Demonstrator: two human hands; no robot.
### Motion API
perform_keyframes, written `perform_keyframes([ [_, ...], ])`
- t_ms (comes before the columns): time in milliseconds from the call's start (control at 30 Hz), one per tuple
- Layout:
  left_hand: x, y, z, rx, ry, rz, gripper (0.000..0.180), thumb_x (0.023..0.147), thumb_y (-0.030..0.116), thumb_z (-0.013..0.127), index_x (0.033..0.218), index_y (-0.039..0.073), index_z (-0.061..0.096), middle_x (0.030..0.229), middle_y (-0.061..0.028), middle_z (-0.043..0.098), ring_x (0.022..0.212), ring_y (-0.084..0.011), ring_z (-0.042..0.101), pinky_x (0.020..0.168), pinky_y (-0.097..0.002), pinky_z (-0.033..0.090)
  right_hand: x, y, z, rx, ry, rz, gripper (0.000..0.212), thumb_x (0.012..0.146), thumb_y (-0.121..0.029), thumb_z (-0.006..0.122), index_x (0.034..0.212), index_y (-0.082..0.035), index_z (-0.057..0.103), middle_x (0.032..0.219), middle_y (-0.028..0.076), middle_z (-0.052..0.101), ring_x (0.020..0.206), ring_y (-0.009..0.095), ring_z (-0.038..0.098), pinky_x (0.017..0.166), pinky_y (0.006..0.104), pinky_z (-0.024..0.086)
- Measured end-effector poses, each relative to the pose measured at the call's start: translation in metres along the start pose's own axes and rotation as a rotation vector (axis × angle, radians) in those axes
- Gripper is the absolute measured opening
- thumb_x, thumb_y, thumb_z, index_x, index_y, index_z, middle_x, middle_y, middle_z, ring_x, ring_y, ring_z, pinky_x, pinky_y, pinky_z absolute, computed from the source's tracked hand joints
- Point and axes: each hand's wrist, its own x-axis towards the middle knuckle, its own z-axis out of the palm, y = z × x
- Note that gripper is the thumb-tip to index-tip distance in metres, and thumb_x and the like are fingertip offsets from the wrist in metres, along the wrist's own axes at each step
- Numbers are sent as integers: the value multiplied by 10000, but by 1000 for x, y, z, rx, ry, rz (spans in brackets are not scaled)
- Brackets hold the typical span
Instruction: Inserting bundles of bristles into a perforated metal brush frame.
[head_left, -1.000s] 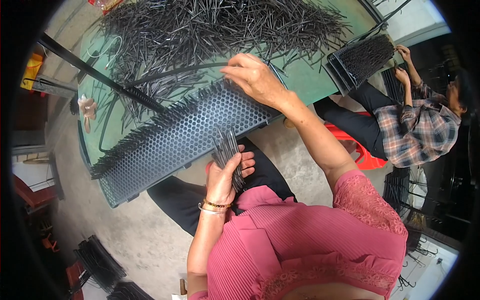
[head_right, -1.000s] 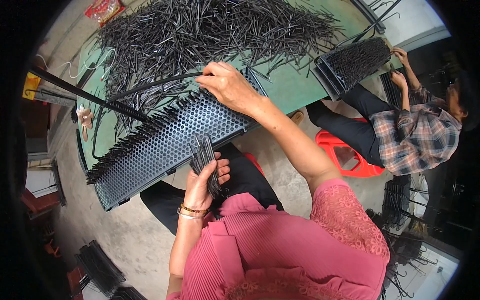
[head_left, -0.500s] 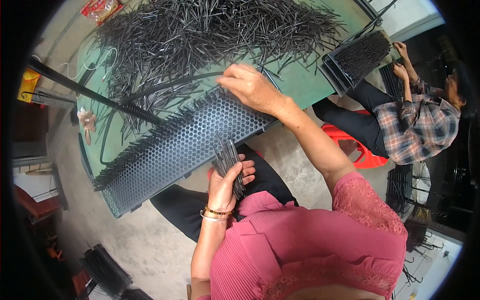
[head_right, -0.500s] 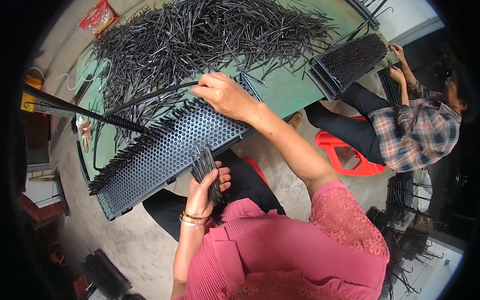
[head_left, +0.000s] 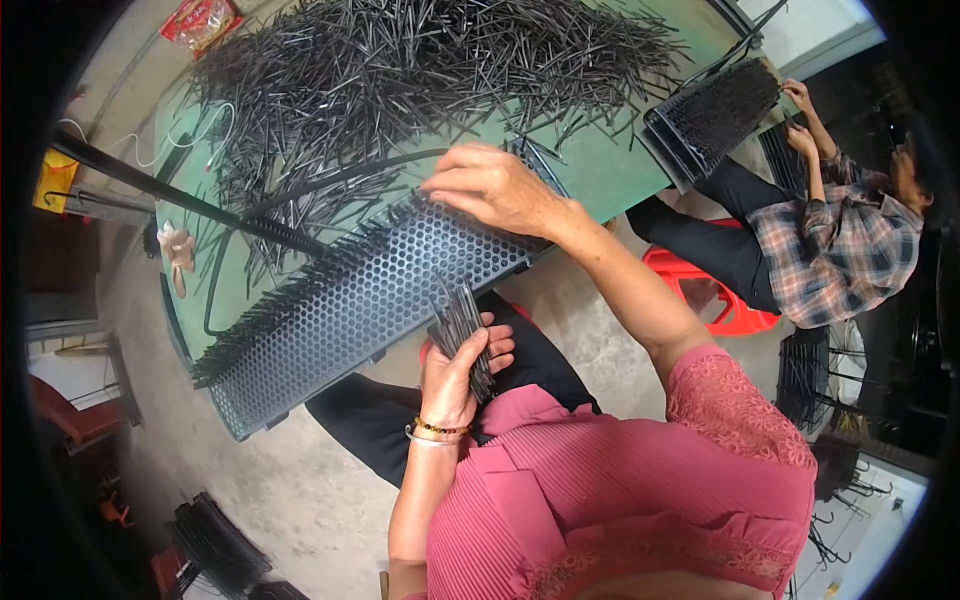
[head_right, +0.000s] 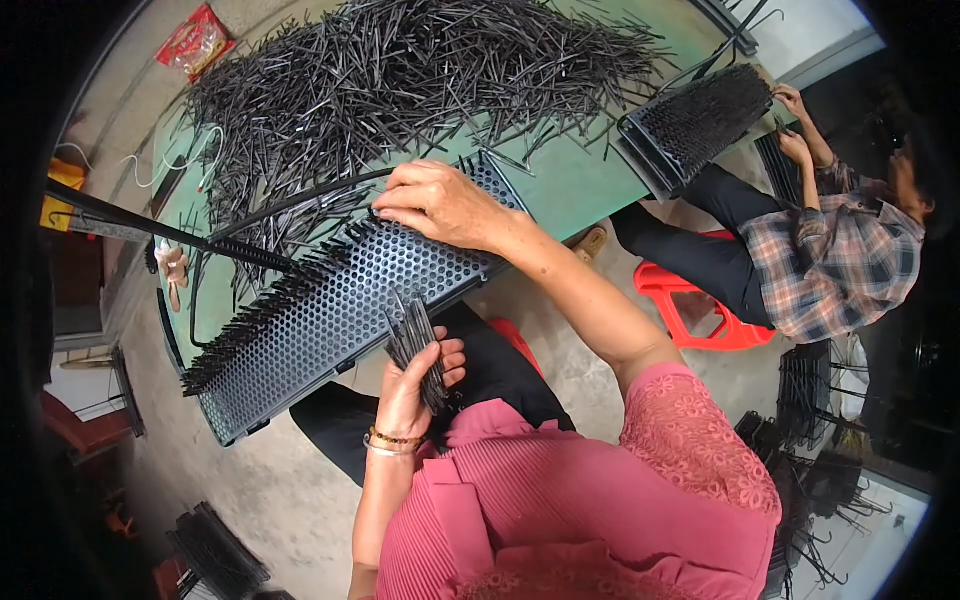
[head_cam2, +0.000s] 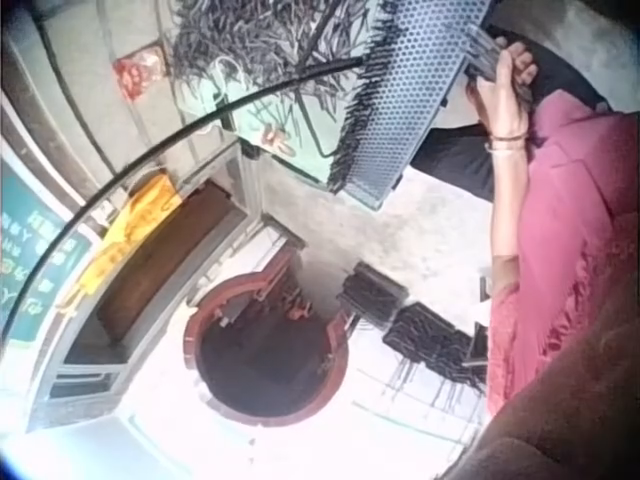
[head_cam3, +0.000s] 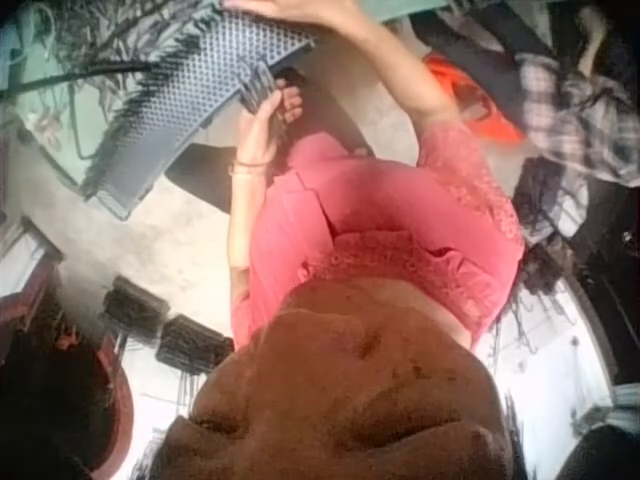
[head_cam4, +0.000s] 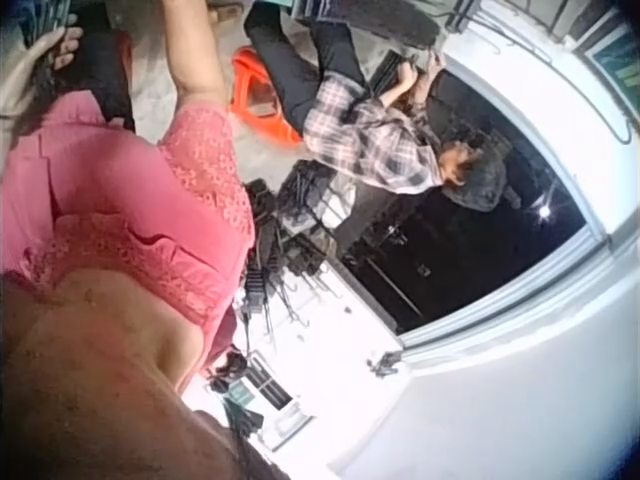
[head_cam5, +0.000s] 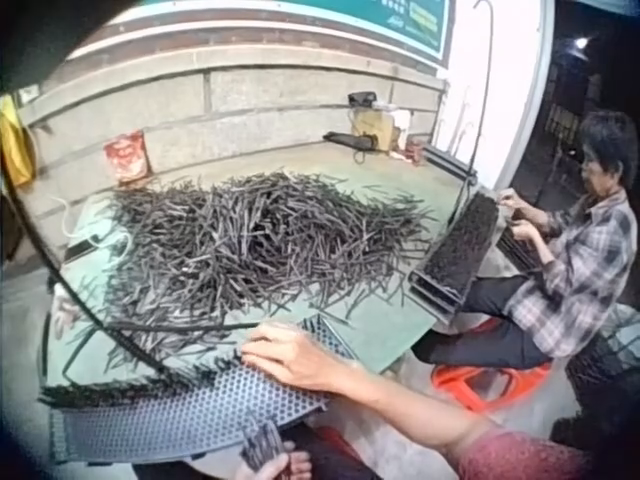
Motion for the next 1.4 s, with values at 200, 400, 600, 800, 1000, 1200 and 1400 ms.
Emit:
perform_keyframes([
  [200, 1, 1, 1, 10, -1, -4, 309, 885, 123, 579, 1151, -18, 512, 986, -148, 636, 820, -193, 640, 715, -316, 553, 2, 2, 0, -98, 156, 54, 112, 801, -111, 645, 856, -13, 654, 787, 92, 611, 718, 254, 597, 650, 345, 495],
  [400, 2, 0, 2, 12, 20, 23, 313, 887, 114, 577, 1160, -22, 507, 1006, -165, 631, 832, -201, 641, 724, -321, 555, 0, -3, 8, -252, 172, 87, 102, 786, -114, 656, 824, -20, 647, 737, 81, 594, 647, 256, 600, 590, 349, 500],
  [600, 2, -1, 2, 18, 9, 26, 341, 903, 121, 567, 1185, -50, 482, 1031, -194, 620, 860, -215, 637, 727, -314, 546, 5, -9, 8, -327, 123, 136, 111, 813, -116, 625, 755, -21, 616, 706, 103, 565, 602, 296, 602, 540, 387, 505],
  [800, 2, -1, 2, 28, 18, 28, 359, 904, 132, 567, 1196, -54, 474, 1029, -197, 622, 860, -215, 636, 726, -315, 547, 3, -6, 2, -274, -2, 143, 128, 833, -121, 598, 773, -8, 608, 750, 128, 569, 655, 324, 603, 573, 393, 505],
  [1000, -1, 2, 4, 15, 14, 41, 347, 906, 129, 564, 1190, -52, 479, 1018, -193, 625, 854, -209, 635, 721, -312, 546, 7, -19, -5, -138, 17, 160, 187, 823, -158, 636, 937, -11, 648, 813, 120, 606, 701, 296, 596, 623, 354, 482],
  [1200, -3, 10, 13, 10, -1, 92, 336, 913, 130, 556, 1194, -37, 482, 1023, -188, 625, 859, -210, 636, 729, -318, 547, -32, -53, -18, 330, -372, 568, 285, 833, -246, 661, 954, 11, 668, 793, 95, 647, 724, 125, 604, 647, 275, 479],
  [1400, -3, 8, 18, 51, -1, 101, 339, 922, 146, 545, 1209, -24, 481, 1076, -181, 615, 940, -227, 628, 765, -344, 544, -54, -58, -5, 763, -267, 801, 213, 828, -125, 674, 949, 50, 651, 820, 36, 651, 730, 74, 586, 661, 226, 487],
])
